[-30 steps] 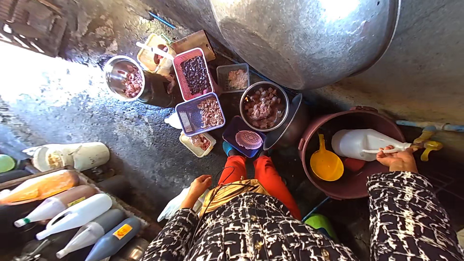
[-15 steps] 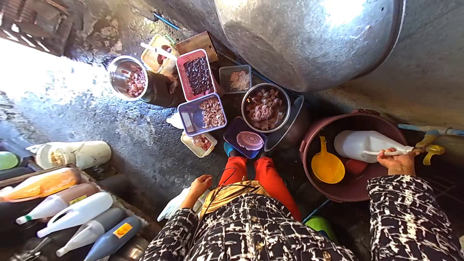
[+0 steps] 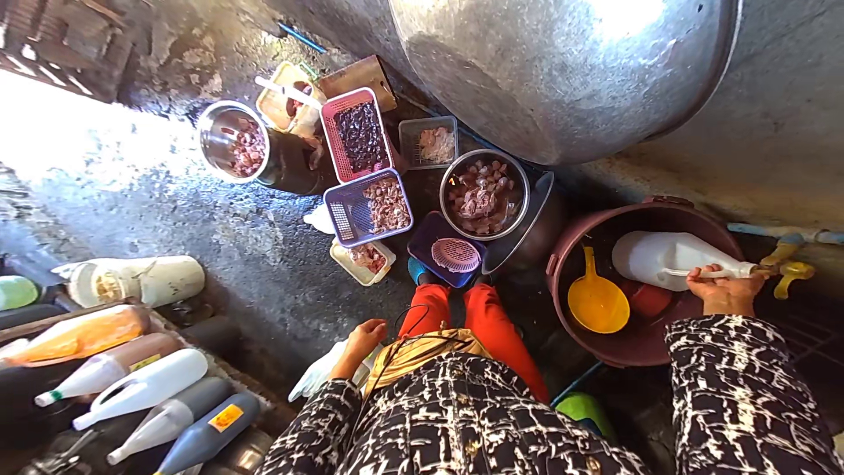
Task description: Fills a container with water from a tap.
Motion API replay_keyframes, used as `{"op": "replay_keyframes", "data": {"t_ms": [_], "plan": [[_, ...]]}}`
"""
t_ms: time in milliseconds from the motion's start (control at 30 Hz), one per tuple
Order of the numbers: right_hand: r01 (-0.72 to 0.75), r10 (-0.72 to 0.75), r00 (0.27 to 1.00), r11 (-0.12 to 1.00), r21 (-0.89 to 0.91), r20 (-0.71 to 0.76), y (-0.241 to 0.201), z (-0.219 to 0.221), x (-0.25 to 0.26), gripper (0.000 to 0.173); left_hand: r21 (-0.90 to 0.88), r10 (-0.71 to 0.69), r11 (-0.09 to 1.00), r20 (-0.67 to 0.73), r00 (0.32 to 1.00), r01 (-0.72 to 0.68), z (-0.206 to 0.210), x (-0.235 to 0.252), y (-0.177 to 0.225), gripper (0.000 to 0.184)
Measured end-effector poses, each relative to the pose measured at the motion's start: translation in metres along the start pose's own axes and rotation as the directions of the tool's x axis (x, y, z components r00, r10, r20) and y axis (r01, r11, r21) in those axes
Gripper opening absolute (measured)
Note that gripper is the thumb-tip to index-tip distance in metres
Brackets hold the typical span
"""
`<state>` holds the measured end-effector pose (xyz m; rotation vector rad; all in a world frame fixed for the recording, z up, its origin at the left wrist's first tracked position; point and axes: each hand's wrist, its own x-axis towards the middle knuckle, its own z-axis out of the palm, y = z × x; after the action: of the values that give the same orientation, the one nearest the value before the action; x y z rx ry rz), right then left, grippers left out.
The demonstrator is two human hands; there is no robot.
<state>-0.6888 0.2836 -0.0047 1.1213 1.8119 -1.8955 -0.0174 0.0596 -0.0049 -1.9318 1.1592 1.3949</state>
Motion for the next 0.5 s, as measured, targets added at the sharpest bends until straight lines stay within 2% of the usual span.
{"op": "replay_keyframes", "data": {"t_ms": [200, 500], "plan": [[0.001, -0.001, 1.0, 1.0, -0.014, -0.017, -0.0007, 0.0024, -0.0035, 0.057, -0.009, 0.005, 1.0, -0.001, 1.0, -0.005, 0.0, 0.0002, 0.0002, 0.035], [-0.025, 0.024, 1.0, 0.997, -0.073, -0.019, -0.006, 0.0048, -0.0033, 0.054, -0.002, 0.026, 1.0, 0.007, 1.0, -0.026, 0.0049, 0.0012, -0.0064, 0.036]]}}
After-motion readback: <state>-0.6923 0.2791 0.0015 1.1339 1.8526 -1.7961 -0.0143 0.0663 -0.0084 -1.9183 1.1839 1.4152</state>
